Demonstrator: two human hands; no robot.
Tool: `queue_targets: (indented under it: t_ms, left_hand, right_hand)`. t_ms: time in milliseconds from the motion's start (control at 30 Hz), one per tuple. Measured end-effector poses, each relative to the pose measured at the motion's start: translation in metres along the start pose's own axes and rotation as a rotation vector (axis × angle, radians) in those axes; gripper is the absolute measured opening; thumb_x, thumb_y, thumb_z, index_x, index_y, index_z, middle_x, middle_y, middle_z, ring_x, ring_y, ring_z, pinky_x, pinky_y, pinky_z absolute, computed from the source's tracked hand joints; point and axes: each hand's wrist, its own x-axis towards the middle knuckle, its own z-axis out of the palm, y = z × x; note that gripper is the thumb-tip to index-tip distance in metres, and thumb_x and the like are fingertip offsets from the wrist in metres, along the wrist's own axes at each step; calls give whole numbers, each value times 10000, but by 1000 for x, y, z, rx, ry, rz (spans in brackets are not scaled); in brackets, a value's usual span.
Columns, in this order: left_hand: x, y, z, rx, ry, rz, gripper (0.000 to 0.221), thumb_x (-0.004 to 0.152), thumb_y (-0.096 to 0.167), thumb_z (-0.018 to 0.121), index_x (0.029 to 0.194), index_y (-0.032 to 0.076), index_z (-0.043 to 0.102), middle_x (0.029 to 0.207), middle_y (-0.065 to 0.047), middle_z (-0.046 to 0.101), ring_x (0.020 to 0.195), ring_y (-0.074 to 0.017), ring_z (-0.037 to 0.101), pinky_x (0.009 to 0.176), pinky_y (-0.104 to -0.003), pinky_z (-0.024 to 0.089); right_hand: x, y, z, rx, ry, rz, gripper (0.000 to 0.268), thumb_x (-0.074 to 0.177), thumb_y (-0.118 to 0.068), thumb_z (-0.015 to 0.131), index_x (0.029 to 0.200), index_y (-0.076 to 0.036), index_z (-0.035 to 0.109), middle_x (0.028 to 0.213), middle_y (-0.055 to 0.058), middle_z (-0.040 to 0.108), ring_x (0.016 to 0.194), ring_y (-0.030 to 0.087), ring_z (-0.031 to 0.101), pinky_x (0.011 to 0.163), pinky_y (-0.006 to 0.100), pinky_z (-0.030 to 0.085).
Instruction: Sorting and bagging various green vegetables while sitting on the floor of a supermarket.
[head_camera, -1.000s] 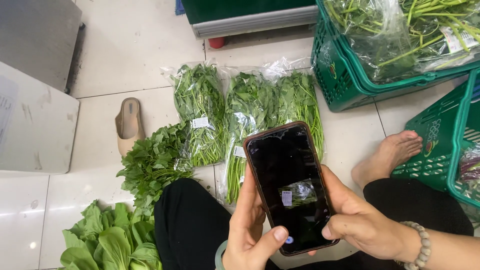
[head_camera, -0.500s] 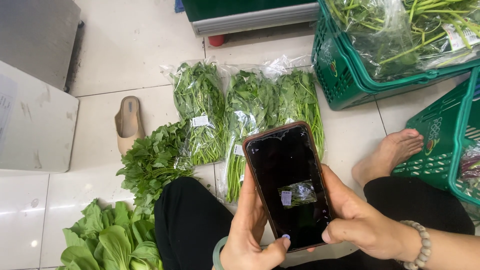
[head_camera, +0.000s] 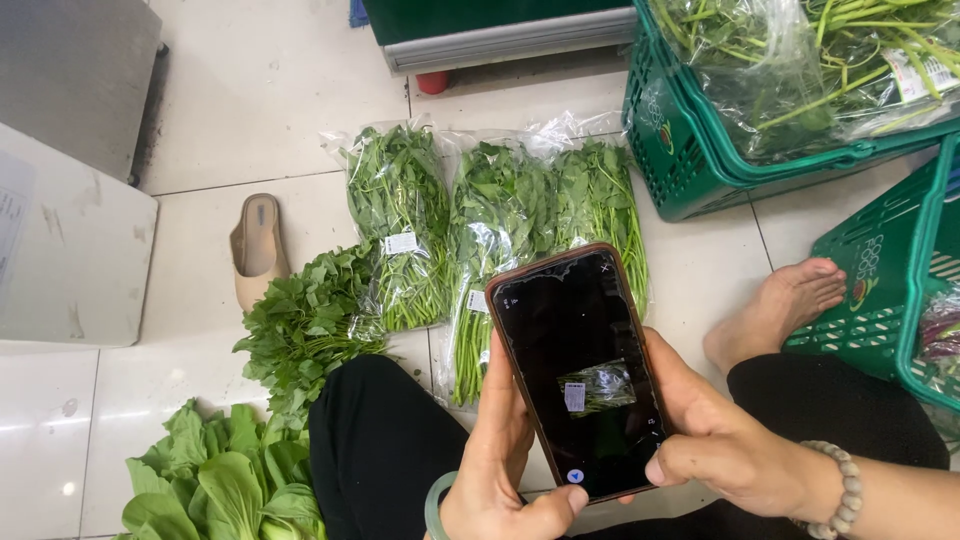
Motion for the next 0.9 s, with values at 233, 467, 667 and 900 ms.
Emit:
queue_targets:
  t_ms: [233, 467, 667, 900]
  left_hand:
    - [-3, -8, -5, 38, -48, 71, 1182, 814, -79, 662, 1685, 45, -127, 1823, -233, 60, 1719, -345, 99, 1362, -432, 89]
    - [-2, -6, -4, 42, -55, 74, 1174, 819, -73, 654, 1687, 39, -128, 1815, -245, 90, 1714, -354, 125, 1359, -431, 97]
    - [1, -1, 0, 50, -21, 21, 1173, 811, -47, 650, 1685, 36, -128, 1788, -265, 165, 1683, -370, 206, 1343, -441, 140]
    - [0, -2, 1, 65, -17, 50, 1162, 809, -63, 641, 1687, 28, -113, 1795, -256, 150, 1695, -361, 183, 1352, -437, 117]
  right_hand:
    - [1, -1, 2, 39, -40, -65, 1117, 752, 94, 559, 1680, -148, -15, 1396, 166, 499, 957, 198, 643, 794, 340, 581]
    - [2, -5, 3, 9, 35, 9, 1132, 715, 97, 571, 1653, -183, 2, 1371, 159, 525, 971, 191, 641, 794, 335, 573]
    - [-2, 7, -6, 14, 33, 9, 1149, 721, 84, 573, 1678, -194, 2, 1431, 139, 503, 1009, 201, 621, 819, 346, 579]
    - [1, -2, 0, -43, 2, -80, 1114, 733, 86, 567, 1679, -123, 16, 1429, 130, 490, 1041, 159, 595, 825, 306, 544]
